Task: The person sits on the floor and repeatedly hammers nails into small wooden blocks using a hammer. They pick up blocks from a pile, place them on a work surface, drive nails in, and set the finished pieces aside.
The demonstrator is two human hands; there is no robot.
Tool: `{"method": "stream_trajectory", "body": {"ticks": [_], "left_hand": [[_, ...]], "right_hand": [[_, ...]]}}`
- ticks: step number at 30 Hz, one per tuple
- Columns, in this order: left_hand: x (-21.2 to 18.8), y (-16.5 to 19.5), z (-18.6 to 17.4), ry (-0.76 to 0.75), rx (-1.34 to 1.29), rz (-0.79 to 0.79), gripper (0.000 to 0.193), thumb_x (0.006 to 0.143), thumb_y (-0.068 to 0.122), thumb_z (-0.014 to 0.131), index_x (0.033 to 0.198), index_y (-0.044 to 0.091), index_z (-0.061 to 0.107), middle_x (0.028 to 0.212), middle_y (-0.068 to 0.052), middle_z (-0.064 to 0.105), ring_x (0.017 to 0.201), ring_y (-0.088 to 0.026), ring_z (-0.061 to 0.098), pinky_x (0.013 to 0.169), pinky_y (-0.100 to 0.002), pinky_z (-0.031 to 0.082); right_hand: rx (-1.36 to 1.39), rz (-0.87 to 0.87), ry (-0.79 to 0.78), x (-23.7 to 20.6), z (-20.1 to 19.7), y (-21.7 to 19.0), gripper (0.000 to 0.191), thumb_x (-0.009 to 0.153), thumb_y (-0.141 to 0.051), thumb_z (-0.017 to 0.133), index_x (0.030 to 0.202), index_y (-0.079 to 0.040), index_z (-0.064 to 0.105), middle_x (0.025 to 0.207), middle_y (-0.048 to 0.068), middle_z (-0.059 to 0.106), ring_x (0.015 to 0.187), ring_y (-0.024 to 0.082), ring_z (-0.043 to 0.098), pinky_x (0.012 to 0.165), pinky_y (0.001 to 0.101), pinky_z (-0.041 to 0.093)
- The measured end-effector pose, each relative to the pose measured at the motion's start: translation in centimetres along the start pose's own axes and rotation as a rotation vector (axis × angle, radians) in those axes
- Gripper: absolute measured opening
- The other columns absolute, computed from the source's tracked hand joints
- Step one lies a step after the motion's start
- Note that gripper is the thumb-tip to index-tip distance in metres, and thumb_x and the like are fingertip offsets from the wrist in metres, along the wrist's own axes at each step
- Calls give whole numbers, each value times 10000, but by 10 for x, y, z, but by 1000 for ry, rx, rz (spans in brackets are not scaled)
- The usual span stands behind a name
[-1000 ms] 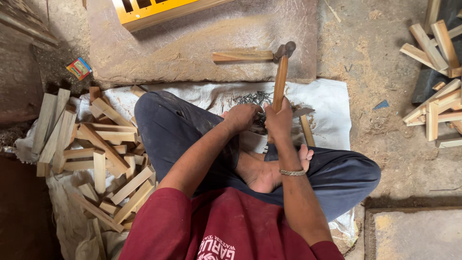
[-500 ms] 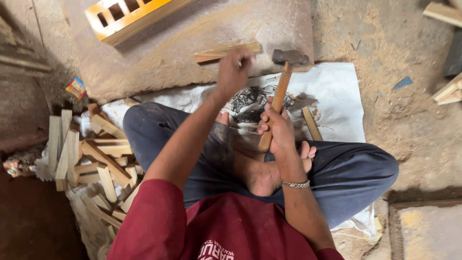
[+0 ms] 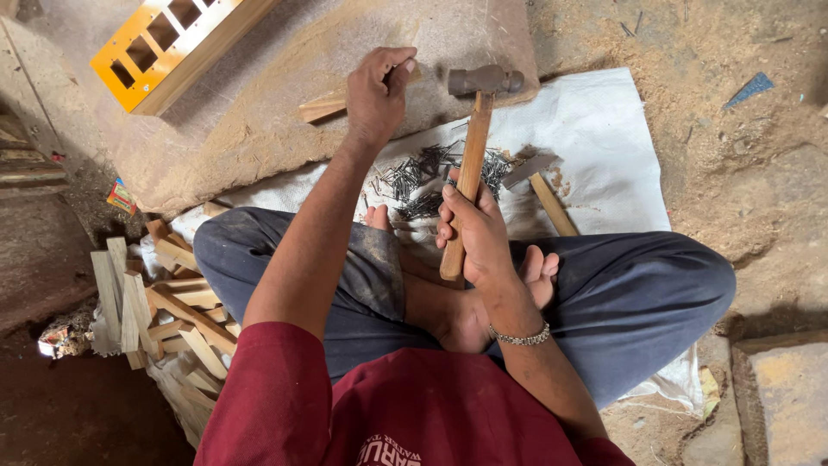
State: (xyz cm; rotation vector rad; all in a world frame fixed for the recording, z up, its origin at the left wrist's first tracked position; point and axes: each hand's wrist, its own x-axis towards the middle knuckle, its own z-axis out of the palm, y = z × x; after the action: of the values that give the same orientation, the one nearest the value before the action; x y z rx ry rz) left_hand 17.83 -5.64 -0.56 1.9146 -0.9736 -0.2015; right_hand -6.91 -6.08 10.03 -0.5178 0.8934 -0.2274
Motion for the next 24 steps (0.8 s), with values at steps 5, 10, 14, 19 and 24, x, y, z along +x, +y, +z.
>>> {"method": "stream_trajectory", "body": {"ticks": [5, 10, 14, 19, 24], "left_hand": [[-4, 3, -3, 31, 32, 41, 119, 1008, 117, 704, 1118, 141, 741, 1041, -34, 774, 877, -133, 748, 761, -295, 624], [-6, -2, 0, 94, 74, 139, 140, 988, 156, 751, 1124, 189, 752, 1034, -10, 774, 872, -137, 736, 735, -291, 612], [-8, -8, 5, 166, 125, 219, 228, 962, 178, 789, 1176, 238, 734, 1002, 8, 771, 867, -126, 725, 732, -275, 597], [-7, -12, 5, 114, 26, 49, 591, 932, 174, 819, 1442, 233, 524, 912, 77, 777, 759, -97, 717, 704, -270, 594], [-9, -15, 3, 89, -63, 5, 800, 918, 89, 793, 1571, 228, 351, 979, 90, 795, 821, -73, 755, 759, -267, 622]], "right_hand": [[-16, -13, 23, -5, 5, -4, 368, 1013, -205, 621, 1344, -108, 493, 805, 40, 573, 592, 120, 556, 514, 279, 498], [-68, -90, 42, -16, 13, -8, 498, 995, -196, 576, 1460, -163, 400, 822, 30, 590, 573, 107, 544, 491, 269, 499], [-519, -217, 156, -20, 25, -10, 725, 988, -184, 597, 1635, -188, 269, 802, 86, 557, 549, 129, 514, 458, 289, 470], [-1451, -1155, 112, -22, 27, -21, 685, 1122, -141, 608, 1669, -115, 196, 1395, 267, 625, 1210, 347, 721, 953, 363, 638], [-1391, -870, 163, -16, 35, -25, 654, 1073, -200, 614, 1636, -109, 294, 1450, 233, 637, 1207, 341, 725, 985, 405, 609]]}}
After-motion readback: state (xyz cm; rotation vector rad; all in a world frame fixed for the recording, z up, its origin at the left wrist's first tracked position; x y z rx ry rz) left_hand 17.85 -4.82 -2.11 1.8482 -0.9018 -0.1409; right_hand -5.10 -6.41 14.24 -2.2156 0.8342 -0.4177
